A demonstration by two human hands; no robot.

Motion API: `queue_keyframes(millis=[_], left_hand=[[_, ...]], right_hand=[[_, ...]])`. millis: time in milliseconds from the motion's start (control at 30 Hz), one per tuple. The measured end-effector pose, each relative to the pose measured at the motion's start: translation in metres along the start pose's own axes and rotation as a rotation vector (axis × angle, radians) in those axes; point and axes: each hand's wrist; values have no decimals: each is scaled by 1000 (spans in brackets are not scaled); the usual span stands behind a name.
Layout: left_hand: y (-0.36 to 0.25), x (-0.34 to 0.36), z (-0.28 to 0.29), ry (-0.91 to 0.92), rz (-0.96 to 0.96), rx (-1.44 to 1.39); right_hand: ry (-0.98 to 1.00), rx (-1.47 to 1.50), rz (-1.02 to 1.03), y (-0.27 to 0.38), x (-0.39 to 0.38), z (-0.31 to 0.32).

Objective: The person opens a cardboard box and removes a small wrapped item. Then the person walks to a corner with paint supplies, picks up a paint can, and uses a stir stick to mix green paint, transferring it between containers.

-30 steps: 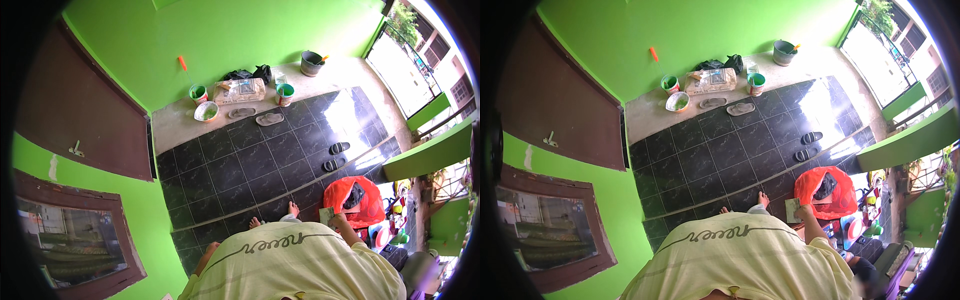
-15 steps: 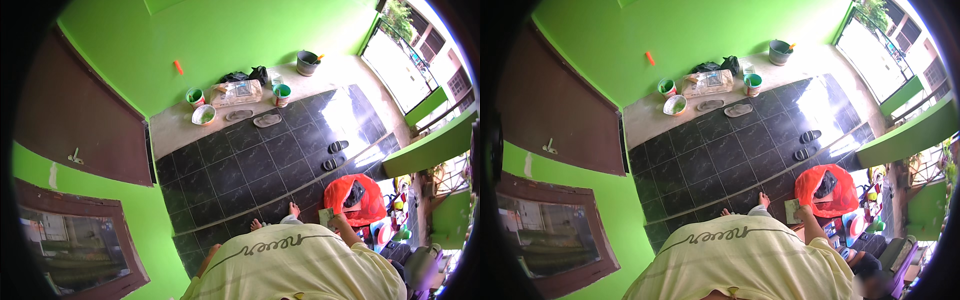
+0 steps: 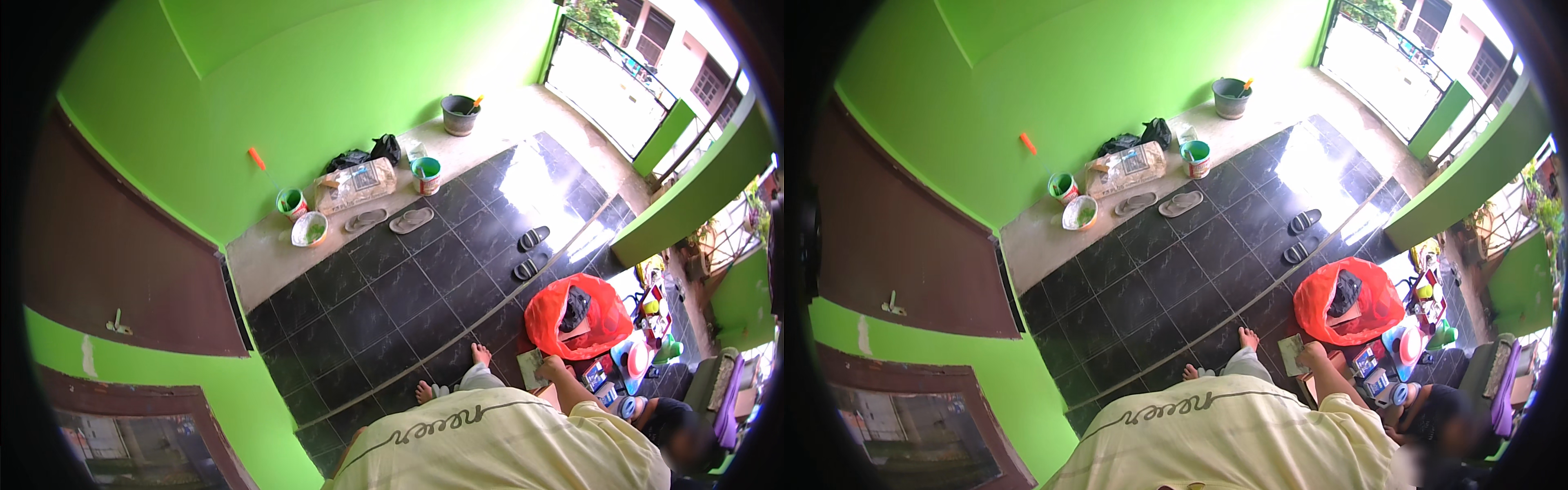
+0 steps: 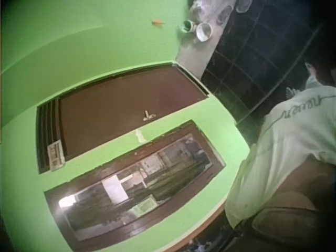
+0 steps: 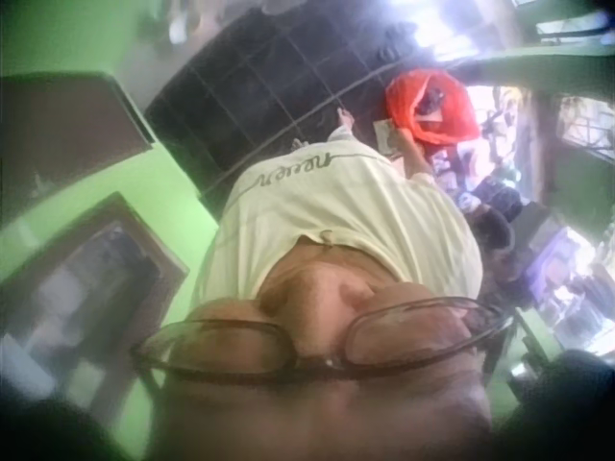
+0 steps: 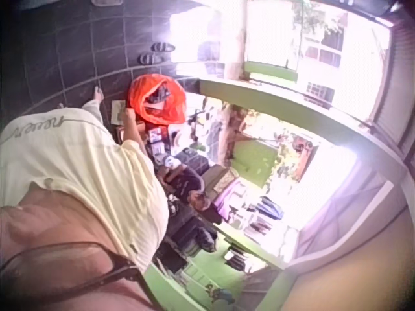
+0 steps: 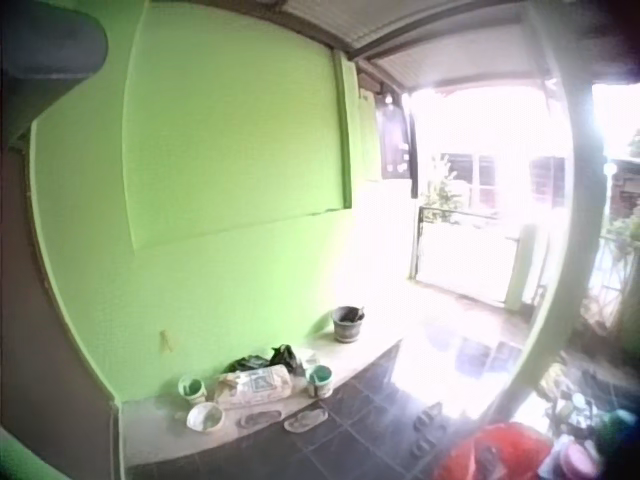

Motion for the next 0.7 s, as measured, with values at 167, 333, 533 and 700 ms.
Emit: queue_keyframes(millis=[167,333,533,700], left_hand=[[-10,19,10,61,-29,83],[-40,40,17,163,-28,182],[-69,57,13,196,12,83],[-126,23,29,192,23,160]], right_hand=[[142,421,-184,9,-42,0],[253,571,-370,15,-81,-3],[194,594,-341,0,-99,-50],[282,461,-399,7,-126,-58]])
Point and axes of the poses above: each hand's wrist, its own x-axis towards the middle knuckle, its own z-axis out of the back of the hand, y = z × x, and after that the axes turned 11 degrees about -z, right-handed
